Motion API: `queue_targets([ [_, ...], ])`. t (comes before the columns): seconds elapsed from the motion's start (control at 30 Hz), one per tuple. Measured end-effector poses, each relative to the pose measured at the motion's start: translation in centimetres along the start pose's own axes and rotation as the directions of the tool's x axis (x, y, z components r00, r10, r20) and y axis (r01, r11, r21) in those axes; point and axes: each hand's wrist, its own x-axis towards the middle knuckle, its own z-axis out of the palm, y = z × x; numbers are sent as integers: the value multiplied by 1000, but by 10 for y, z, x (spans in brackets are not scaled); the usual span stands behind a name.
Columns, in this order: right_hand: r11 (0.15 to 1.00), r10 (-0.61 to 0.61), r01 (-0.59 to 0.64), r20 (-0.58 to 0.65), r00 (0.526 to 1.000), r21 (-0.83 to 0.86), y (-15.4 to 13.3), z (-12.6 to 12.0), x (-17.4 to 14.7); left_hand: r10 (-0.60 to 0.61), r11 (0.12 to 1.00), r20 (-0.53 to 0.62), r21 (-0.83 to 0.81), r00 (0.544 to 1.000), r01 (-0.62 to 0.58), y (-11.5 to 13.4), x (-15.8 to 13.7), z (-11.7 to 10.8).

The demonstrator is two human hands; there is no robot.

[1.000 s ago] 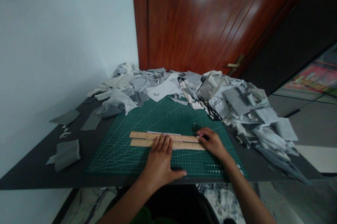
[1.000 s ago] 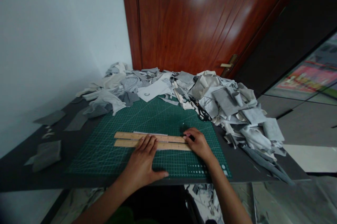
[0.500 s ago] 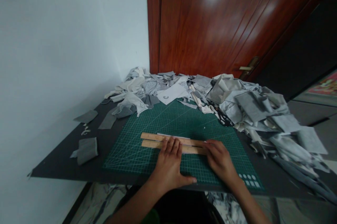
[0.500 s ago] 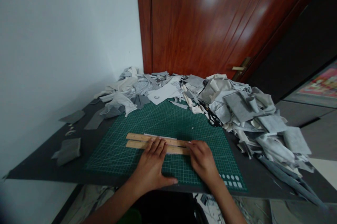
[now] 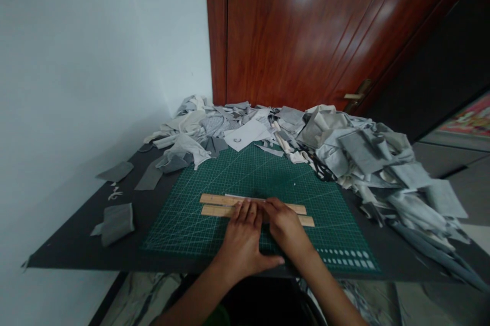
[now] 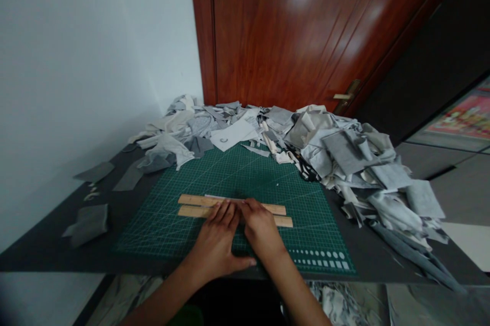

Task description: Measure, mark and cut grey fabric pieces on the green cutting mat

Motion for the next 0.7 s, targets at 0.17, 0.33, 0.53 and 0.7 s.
queue_targets([
  [0.17,999,-35,33,-45,998,-43,5,8,-2,-18,1000,-30,-5,999,18,3,2,0],
  [0.33,996,-32,49,-221,975,70,12,16,-4,-43,999,-38,-22,998,42,5,4,-2],
  [0.53,981,-91,160,-472,877,108,6,23,-30,-25,999,-33,-25,999,24,0,0,6],
  [0.7,874,-241,409,-496,834,263,-39,25,-64,-1,999,15,36,1000,0,-8,4,18],
])
